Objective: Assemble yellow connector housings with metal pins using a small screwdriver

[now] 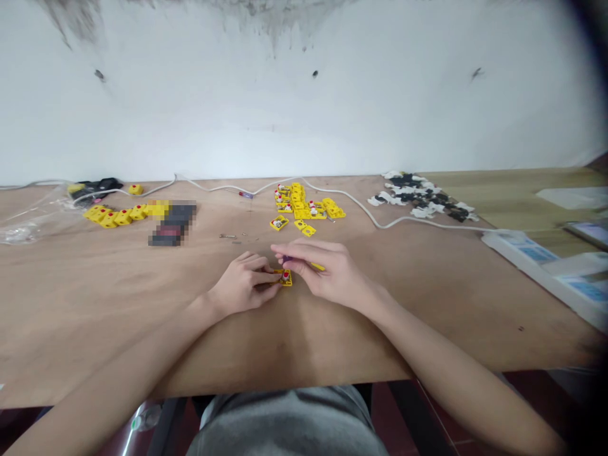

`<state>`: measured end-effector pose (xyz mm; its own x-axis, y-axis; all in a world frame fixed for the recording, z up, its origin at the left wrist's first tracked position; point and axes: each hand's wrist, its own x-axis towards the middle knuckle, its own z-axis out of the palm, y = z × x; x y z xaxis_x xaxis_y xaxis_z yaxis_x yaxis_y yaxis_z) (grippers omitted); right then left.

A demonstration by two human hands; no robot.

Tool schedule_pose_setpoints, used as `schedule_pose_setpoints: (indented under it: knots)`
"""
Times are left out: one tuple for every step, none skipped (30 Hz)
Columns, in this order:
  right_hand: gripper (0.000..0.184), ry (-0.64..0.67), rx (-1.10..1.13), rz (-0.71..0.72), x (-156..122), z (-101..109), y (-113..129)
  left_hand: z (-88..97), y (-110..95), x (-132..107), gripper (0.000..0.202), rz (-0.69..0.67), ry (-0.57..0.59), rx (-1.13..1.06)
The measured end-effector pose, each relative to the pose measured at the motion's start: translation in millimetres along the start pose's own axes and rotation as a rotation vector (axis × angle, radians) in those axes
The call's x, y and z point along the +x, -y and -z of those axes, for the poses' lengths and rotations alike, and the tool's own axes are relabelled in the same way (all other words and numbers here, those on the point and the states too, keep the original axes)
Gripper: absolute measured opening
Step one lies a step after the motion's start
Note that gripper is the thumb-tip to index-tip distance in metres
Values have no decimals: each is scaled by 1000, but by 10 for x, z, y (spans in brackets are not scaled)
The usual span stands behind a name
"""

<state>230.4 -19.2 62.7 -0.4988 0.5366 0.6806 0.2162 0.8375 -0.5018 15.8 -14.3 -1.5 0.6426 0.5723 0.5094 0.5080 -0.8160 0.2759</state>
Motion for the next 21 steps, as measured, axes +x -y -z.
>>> schedule_pose_setpoints:
  knots:
    - [29,-27,-8,-8,-3,-2,-2,1,-1,0,16,3,3,4]
    - [27,-38,-17,-19,-5,-5,-3,2,-3,1,16,6,3,7]
    - [27,-33,-18,-31,-8,-7,-4,3,-4,1,16,7,1,6]
    - [29,-19,-9,-38,-10,-10,-3,4,-4,1,16,7,0,3]
    - [31,-15,7,-40,-12,-13,-3,5,-5,2,16,7,-1,-2]
    - [32,-27,21,-40,-14,-17,-2,6,-5,2,16,4,0,-6]
    - [31,-53,26,-38,-15,-20,-1,7,-5,2,16,3,2,-7]
    - [29,-85,21,-31,-17,-21,-1,8,-6,2,16,7,2,-4]
    - [27,-107,9,-25,-18,-22,-1,9,-6,2,16,10,1,0]
    - [26,-109,0,-22,-20,-20,-2,9,-6,2,16,11,0,1]
    - [28,-91,4,-20,-21,-17,-2,9,-6,2,16,11,-2,-3]
    - [31,-66,19,-17,-22,-14,-3,9,-6,1,16,10,-6,-9]
    - [34,-49,39,-15,-23,-11,-3,8,-5,0,15,10,-8,-17]
    - [35,-46,52,-19,-23,-9,-4,7,-4,-1,15,9,-8,-24]
    - [34,-55,54,-27,-22,-9,-4,5,-3,-2,15,11,-8,-28]
    - [32,-70,43,-41,-19,-10,-5,4,-2,-3,15,14,-8,-28]
    - [31,-84,26,-57,-17,-11,-6,2,-1,-4,15,16,-8,-28]
    - [30,-89,13,-72,-14,-12,-7,-1,0,-4,15,16,-6,-27]
    - [30,-78,11,-82,-12,-11,-8,-3,1,-5,15,16,-5,-28]
    - [32,-58,23,-89,-10,-8,-9,-7,2,-6,15,19,-7,-30]
    - [33,-37,48,-99,-9,-2,-10,-10,3,-8,15,26,-9,-35]
